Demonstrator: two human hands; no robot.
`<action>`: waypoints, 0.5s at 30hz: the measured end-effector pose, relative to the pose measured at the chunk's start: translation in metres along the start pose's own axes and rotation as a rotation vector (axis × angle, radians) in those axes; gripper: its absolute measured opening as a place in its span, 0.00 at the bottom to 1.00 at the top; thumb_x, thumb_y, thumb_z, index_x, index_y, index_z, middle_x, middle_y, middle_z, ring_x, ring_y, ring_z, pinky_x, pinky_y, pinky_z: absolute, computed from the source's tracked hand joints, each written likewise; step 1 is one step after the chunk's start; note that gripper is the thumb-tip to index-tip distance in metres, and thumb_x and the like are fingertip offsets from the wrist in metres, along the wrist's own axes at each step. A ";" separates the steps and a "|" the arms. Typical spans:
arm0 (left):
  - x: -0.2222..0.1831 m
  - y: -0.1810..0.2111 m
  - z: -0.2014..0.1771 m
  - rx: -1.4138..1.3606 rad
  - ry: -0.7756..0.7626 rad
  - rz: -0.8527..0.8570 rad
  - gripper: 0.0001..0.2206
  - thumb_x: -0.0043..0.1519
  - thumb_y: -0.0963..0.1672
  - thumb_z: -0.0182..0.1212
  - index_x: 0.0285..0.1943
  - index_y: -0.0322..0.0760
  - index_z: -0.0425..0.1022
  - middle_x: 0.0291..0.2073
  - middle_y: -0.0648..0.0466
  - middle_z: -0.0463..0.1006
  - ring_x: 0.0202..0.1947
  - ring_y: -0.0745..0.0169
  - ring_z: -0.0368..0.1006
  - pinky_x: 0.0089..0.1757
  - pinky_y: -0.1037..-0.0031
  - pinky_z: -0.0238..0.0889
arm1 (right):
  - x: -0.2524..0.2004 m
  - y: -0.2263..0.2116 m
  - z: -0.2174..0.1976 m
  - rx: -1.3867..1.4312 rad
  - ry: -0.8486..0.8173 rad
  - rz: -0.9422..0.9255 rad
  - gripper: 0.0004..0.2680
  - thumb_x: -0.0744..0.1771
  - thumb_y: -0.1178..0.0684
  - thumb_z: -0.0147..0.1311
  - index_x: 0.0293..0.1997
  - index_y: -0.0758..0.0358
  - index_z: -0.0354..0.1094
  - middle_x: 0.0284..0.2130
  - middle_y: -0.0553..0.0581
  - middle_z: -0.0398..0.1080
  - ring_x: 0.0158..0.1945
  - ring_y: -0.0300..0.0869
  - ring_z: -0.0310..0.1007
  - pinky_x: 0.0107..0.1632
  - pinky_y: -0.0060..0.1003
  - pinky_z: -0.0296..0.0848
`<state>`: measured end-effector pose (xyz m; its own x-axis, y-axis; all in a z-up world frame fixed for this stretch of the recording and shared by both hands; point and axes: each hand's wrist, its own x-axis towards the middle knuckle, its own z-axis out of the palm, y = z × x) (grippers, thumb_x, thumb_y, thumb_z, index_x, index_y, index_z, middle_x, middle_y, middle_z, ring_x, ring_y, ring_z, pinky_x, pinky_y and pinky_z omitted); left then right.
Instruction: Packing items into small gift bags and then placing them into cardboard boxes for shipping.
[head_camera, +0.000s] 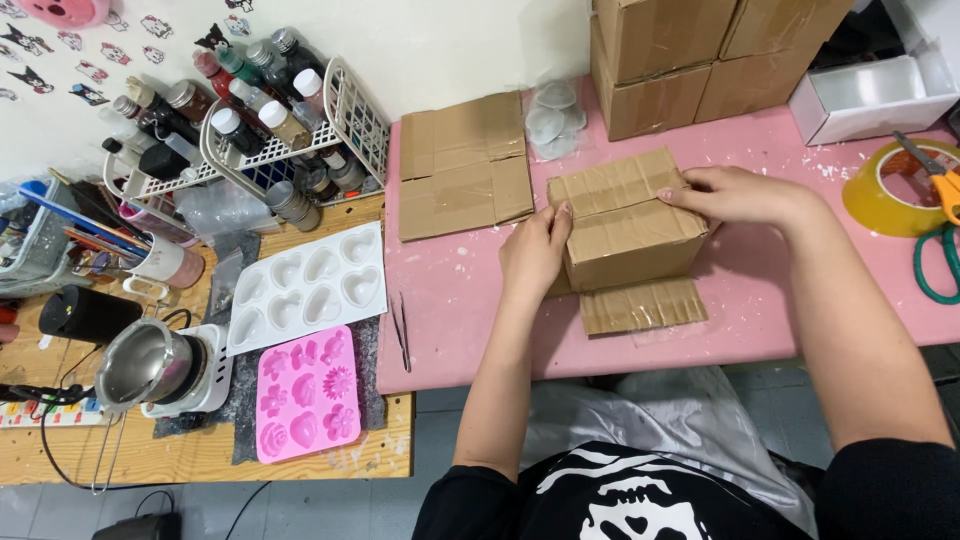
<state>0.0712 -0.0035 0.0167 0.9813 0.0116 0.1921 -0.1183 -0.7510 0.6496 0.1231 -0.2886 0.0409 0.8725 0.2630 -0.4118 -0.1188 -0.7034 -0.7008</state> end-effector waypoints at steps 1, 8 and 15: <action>-0.004 0.003 0.000 0.000 0.000 0.000 0.21 0.67 0.55 0.45 0.37 0.40 0.76 0.27 0.46 0.79 0.34 0.43 0.77 0.36 0.55 0.66 | -0.005 0.005 0.006 -0.001 0.001 0.000 0.24 0.67 0.33 0.49 0.54 0.68 0.71 0.43 0.66 0.77 0.40 0.49 0.78 0.42 0.44 0.79; -0.035 0.030 -0.011 -0.184 0.079 0.109 0.16 0.70 0.52 0.52 0.42 0.35 0.69 0.32 0.46 0.76 0.33 0.47 0.75 0.36 0.61 0.66 | -0.076 -0.003 0.049 0.164 0.417 -0.151 0.20 0.70 0.40 0.47 0.65 0.65 0.63 0.51 0.65 0.73 0.50 0.48 0.73 0.48 0.44 0.73; -0.059 0.034 -0.020 -0.481 0.067 0.240 0.20 0.66 0.41 0.58 0.68 0.31 0.63 0.51 0.42 0.76 0.51 0.48 0.80 0.50 0.64 0.73 | -0.094 0.019 0.111 0.520 0.826 -0.778 0.22 0.68 0.62 0.57 0.70 0.60 0.54 0.74 0.65 0.54 0.78 0.55 0.54 0.78 0.49 0.57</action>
<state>0.0067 -0.0169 0.0420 0.9082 -0.0695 0.4126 -0.4094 -0.3513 0.8420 -0.0139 -0.2533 0.0023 0.8094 -0.1334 0.5720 0.5533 -0.1534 -0.8187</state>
